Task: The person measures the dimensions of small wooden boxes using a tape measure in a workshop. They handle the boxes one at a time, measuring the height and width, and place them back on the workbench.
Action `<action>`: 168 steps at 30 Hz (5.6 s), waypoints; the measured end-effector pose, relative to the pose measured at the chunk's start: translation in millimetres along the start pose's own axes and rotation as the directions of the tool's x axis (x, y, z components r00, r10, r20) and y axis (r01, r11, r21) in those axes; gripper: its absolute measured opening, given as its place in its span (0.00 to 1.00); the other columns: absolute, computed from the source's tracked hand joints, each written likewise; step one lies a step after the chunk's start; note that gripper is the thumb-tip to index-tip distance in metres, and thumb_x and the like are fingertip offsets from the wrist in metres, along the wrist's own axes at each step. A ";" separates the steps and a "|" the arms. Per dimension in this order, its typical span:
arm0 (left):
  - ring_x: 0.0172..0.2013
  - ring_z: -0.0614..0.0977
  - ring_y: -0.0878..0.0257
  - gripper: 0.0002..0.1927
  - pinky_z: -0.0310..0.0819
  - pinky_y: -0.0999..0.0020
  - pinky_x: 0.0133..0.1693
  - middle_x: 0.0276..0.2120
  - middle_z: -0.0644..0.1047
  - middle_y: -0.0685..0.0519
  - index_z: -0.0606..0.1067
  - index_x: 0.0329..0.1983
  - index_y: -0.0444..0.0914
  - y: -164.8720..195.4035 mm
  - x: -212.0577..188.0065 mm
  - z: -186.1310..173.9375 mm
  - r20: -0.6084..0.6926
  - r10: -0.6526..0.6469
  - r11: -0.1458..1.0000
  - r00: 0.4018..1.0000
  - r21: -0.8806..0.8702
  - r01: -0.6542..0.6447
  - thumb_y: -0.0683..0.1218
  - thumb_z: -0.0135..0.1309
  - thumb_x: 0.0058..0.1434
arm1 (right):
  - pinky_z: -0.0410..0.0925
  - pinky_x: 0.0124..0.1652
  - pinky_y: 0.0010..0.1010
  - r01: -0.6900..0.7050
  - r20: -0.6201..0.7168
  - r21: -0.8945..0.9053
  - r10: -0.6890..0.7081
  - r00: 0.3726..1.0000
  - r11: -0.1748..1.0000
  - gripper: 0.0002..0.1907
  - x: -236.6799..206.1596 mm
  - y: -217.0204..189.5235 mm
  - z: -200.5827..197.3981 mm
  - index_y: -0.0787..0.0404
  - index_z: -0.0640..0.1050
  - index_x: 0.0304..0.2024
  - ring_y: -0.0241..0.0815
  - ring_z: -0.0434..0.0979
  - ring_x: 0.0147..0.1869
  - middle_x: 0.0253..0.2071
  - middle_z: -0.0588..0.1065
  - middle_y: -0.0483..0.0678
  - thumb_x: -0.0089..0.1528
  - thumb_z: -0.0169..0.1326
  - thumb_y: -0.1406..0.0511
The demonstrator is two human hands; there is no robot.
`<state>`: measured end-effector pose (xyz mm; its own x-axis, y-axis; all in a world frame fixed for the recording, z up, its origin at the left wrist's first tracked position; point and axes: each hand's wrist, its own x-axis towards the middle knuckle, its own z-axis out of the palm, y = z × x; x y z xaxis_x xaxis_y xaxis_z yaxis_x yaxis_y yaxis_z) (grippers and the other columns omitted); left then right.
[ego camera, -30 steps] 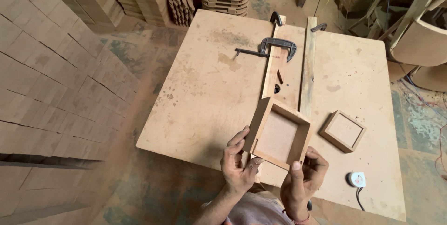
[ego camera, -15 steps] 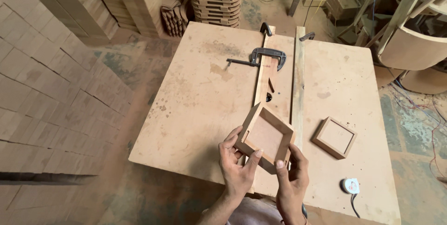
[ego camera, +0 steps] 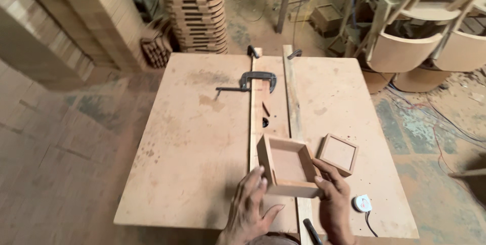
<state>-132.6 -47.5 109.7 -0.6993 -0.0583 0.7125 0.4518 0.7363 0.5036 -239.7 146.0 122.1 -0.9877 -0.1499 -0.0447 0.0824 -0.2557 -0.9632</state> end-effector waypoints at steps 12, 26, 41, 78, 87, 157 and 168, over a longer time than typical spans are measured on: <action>0.26 0.81 0.54 0.20 0.77 0.53 0.32 0.25 0.76 0.48 0.75 0.32 0.36 -21.6 -3.6 10.3 0.331 0.036 0.995 0.943 -0.098 -0.004 0.54 0.71 0.57 | 0.73 0.45 0.31 -0.243 0.170 -0.369 0.322 0.931 0.897 0.28 47.2 30.0 -86.6 0.63 0.81 0.55 0.41 0.80 0.45 0.42 0.83 0.50 0.63 0.46 0.52; 0.46 0.86 0.52 0.38 0.81 0.59 0.48 0.48 0.81 0.40 0.68 0.56 0.31 -113.9 -83.6 86.9 0.596 -0.774 0.082 0.215 -0.242 0.967 0.50 0.74 0.47 | 0.70 0.57 0.55 -0.123 -0.111 -0.982 -0.087 0.990 -0.141 0.37 41.5 98.8 -166.8 0.50 0.60 0.71 0.66 0.68 0.65 0.66 0.65 0.59 0.61 0.51 0.49; 0.50 0.84 0.53 0.46 0.79 0.58 0.50 0.51 0.79 0.40 0.59 0.62 0.34 -90.8 -49.5 135.0 0.652 -0.734 0.001 0.191 -0.280 0.960 0.51 0.74 0.47 | 0.76 0.49 0.33 0.347 0.566 -0.615 0.090 0.820 0.708 0.26 9.4 122.2 -62.6 0.60 0.74 0.63 0.45 0.82 0.52 0.55 0.77 0.52 0.62 0.57 0.67; 0.33 0.86 0.56 0.45 0.81 0.65 0.36 0.35 0.82 0.48 0.65 0.71 0.43 -16.0 25.9 -79.8 0.151 0.056 0.940 0.987 -0.341 -0.001 0.47 0.74 0.52 | 0.72 0.30 0.29 -0.060 0.697 -0.351 0.304 0.649 0.935 0.12 -1.8 -95.0 15.1 0.70 0.85 0.43 0.36 0.77 0.29 0.26 0.82 0.49 0.64 0.55 0.67; 0.42 0.88 0.57 0.47 0.85 0.67 0.43 0.45 0.83 0.47 0.61 0.75 0.38 -10.1 25.1 -97.2 0.018 0.238 0.856 0.971 -0.476 -0.201 0.44 0.72 0.55 | 0.74 0.35 0.28 0.197 0.844 -0.408 0.285 0.455 0.892 0.13 -15.5 -157.3 57.2 0.67 0.87 0.44 0.35 0.80 0.32 0.26 0.83 0.47 0.64 0.55 0.67; 0.24 0.80 0.60 0.42 0.71 0.65 0.27 0.25 0.76 0.56 0.59 0.74 0.41 17.7 33.7 -130.2 -0.031 0.326 0.917 0.945 -0.232 -0.325 0.47 0.71 0.63 | 0.66 0.41 0.38 0.511 0.819 -0.477 0.151 0.554 0.715 0.07 -37.2 -167.9 47.8 0.57 0.83 0.45 0.45 0.75 0.46 0.33 0.77 0.45 0.69 0.56 0.63; 0.33 0.86 0.57 0.41 0.83 0.65 0.34 0.35 0.82 0.49 0.63 0.70 0.38 5.0 38.1 -119.5 -0.059 0.322 0.909 0.945 -0.258 -0.326 0.45 0.70 0.56 | 0.69 0.29 0.29 -0.184 0.715 -0.488 0.511 0.476 0.853 0.14 -31.5 -170.2 72.8 0.68 0.84 0.44 0.37 0.78 0.28 0.22 0.78 0.48 0.61 0.55 0.65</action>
<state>-90.8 -126.6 197.8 -0.4827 0.1424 0.8642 0.7820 0.5145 0.3520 -213.0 124.7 306.7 -0.3329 -0.8854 -0.3243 0.1872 0.2751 -0.9430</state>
